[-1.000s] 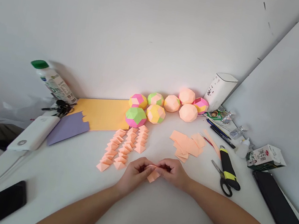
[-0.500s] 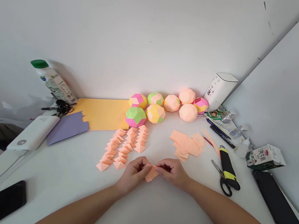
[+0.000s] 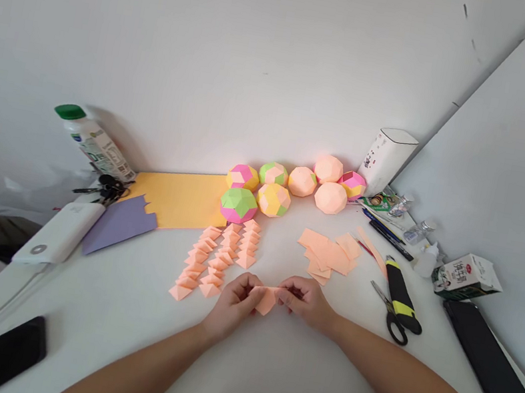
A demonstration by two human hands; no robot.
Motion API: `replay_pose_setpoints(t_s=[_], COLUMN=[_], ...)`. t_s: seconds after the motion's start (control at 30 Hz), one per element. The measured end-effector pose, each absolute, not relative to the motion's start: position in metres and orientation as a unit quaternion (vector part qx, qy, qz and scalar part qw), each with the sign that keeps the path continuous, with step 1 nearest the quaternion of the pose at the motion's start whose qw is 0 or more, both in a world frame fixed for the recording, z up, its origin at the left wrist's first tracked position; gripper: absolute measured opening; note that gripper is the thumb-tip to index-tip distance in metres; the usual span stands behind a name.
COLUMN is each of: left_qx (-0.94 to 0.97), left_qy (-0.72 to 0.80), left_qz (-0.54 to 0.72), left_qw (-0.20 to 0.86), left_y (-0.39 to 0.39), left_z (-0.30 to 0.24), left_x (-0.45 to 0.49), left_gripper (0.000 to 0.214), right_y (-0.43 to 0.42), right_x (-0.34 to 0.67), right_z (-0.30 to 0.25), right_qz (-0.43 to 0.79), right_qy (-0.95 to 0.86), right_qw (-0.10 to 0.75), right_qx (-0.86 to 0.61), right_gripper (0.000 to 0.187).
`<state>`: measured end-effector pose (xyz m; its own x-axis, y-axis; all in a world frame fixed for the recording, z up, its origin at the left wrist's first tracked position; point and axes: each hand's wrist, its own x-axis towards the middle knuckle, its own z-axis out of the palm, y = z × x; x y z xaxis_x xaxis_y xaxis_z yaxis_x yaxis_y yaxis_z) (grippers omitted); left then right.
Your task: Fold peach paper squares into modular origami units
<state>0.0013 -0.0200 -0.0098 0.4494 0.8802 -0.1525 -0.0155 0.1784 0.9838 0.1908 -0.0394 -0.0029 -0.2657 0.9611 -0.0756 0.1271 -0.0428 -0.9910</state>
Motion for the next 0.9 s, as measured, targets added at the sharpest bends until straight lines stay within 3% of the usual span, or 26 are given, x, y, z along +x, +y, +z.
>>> replay_pose_setpoints(t_s=[0.4, 0.9], left_qx=[0.625, 0.559], left_qy=[0.387, 0.414], left_qz=[0.301, 0.341], left_qw=[0.607, 0.632], left_y=[-0.0221, -0.0206], left_z=[-0.0022, -0.0081], left_x=[0.0049, 0.0013], left_gripper=[0.028, 0.021], right_y=[-0.0373, -0.0387], right_x=[0.1892, 0.1937], right_z=[-0.0057, -0.0010], right_qz=[0.479, 0.550], right_qy=[-0.656, -0.582], right_qw=[0.374, 0.385], right_qx=[-0.447, -0.459], right_gripper=[0.026, 0.016])
